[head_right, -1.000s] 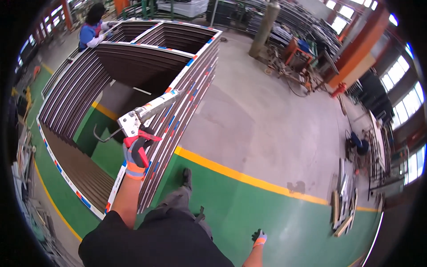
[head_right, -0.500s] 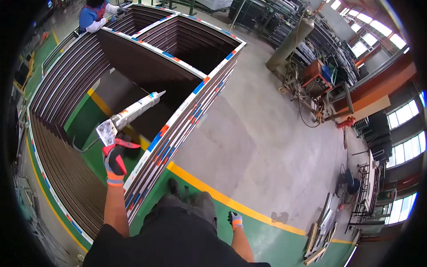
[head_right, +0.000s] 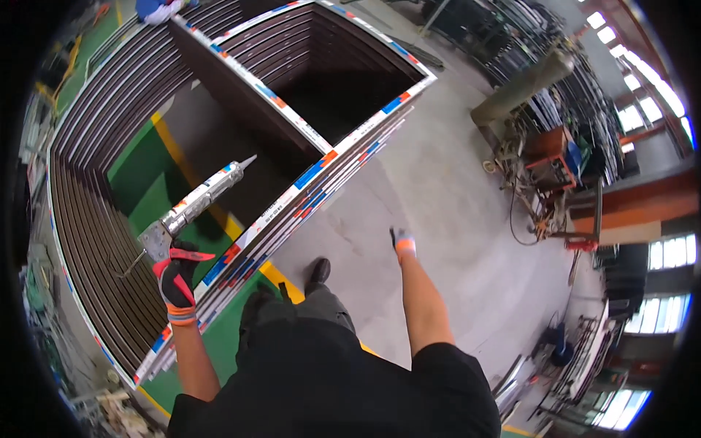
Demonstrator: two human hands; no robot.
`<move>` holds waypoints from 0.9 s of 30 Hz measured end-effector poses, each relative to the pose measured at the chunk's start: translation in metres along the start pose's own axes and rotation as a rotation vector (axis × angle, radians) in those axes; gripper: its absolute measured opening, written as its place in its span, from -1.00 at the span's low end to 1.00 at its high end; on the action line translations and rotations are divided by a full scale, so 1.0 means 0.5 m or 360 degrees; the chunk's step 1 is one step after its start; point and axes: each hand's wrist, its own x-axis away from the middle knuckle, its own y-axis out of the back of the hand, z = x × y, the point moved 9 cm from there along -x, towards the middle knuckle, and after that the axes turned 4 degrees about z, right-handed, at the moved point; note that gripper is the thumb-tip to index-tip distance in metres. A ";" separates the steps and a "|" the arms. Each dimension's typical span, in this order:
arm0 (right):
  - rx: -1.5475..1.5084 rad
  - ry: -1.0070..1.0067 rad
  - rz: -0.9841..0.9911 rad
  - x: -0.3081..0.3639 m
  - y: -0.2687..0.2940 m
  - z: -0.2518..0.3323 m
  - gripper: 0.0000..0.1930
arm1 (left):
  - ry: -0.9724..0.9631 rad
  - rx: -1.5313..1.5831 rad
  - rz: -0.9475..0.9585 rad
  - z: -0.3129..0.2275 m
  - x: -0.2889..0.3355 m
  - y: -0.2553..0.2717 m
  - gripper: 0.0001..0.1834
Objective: Applying sealant to the joints of metal window frames using a caulking gun.
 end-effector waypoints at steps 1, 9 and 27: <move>-0.0051 -0.0028 0.0021 -0.102 0.069 0.059 -0.59 | -0.0007 0.0027 0.0099 -0.003 -0.001 -0.017 -0.41; -0.1078 -0.0375 0.0058 -0.389 0.344 0.632 -0.30 | 0.0180 0.0096 -0.0160 0.029 -0.025 -0.051 -0.35; -0.0214 -0.1038 -0.0212 -0.329 0.345 0.634 -0.49 | 0.0971 0.0348 -0.0124 0.116 -0.219 0.012 -0.19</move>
